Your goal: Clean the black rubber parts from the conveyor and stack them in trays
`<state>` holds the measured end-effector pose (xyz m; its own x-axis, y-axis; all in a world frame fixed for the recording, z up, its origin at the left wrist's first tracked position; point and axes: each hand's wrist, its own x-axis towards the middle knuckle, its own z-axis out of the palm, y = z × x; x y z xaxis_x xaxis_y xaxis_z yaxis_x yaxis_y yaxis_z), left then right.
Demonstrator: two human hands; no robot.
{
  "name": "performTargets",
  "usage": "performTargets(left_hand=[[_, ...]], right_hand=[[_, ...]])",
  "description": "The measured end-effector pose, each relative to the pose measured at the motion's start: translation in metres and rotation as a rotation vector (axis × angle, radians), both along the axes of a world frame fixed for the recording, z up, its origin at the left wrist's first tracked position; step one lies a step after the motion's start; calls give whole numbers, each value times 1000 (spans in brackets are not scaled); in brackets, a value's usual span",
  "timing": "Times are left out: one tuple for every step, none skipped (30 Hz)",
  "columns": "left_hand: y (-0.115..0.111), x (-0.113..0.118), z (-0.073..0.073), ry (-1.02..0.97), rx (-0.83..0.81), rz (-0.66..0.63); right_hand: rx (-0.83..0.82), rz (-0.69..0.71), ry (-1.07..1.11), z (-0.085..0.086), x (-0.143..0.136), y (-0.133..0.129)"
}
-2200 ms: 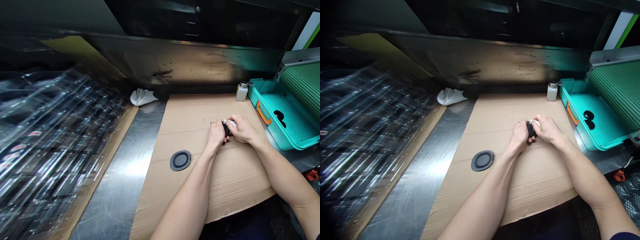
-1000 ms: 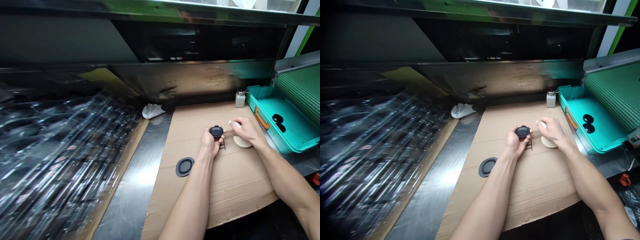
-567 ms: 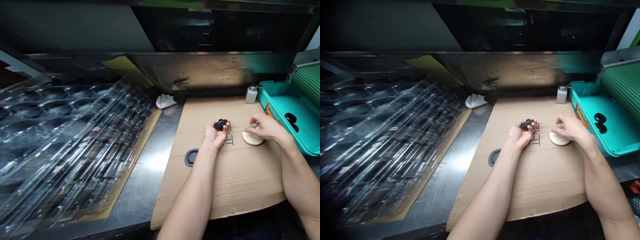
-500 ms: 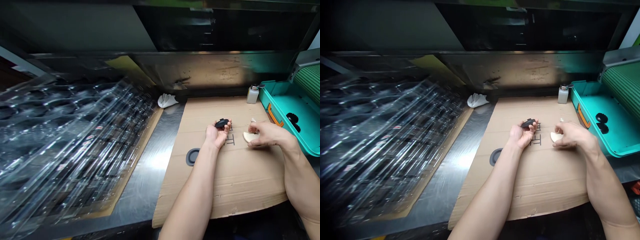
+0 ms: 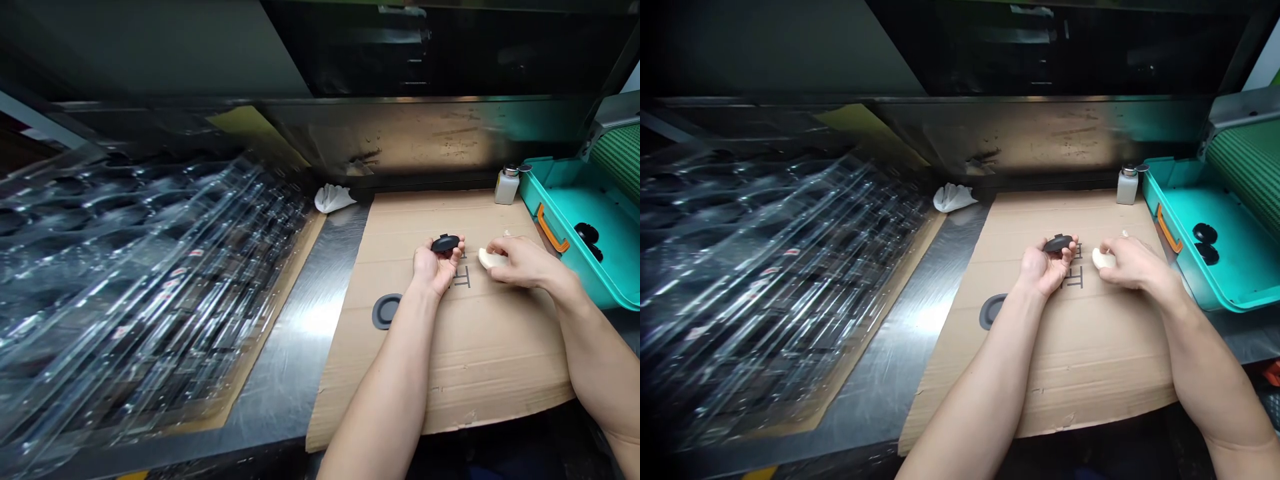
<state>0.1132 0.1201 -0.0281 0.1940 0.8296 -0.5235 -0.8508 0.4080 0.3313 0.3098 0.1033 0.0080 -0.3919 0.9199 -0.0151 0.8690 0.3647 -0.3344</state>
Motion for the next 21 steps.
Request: performTargets(left_hand=[[0, 0, 0, 3, 0, 3], [0, 0, 0, 8, 3, 7], [0, 0, 0, 14, 11, 12], [0, 0, 0, 23, 21, 17], [0, 1, 0, 31, 32, 20], [0, 1, 0, 40, 40, 20], [0, 1, 0, 49, 44, 17], [0, 2, 0, 59, 45, 13], [-1, 2, 0, 74, 44, 9], [-1, 3, -1, 94, 44, 8], [-1, 3, -1, 120, 49, 8], [-1, 5, -2, 151, 57, 7], [-2, 6, -3, 186, 69, 3], [-2, 8, -4, 223, 86, -6], [-3, 10, -5, 261, 105, -22], [-3, 12, -6, 298, 127, -44], [-4, 15, -7, 336, 148, -65], [-4, 18, -9, 376, 168, -82], [-5, 22, -11, 422, 188, -91], [-5, 25, -12, 477, 205, -93], [-5, 28, -15, 540, 219, -85]], right_hand=[[-26, 33, 3, 0, 1, 0], [-40, 64, 16, 0, 2, 0], [-33, 74, 35, 1, 4, 2], [-1, 46, 50, 1, 7, 3], [50, -24, 50, 1, 11, 6], [99, -120, 31, 0, 15, 9], [127, -212, -9, -2, 19, 13], [122, -274, -58, -5, 23, 16], [93, -295, -98, -8, 26, 20], [66, -290, -114, -11, 29, 22], [60, -274, -99, -14, 30, 24], [83, -257, -52, -16, 29, 25], [130, -244, 21, -17, 27, 25], [182, -226, 106, -17, 23, 24], [224, -193, 187, -17, 17, 22], [244, -141, 257, -16, 11, 19], [244, -75, 311, -16, 3, 17], [233, -7, 341, -17, -4, 14], [220, 52, 347, -19, -11, 13], [208, 92, 333, -21, -17, 12], [204, 105, 303, -24, -23, 11]])
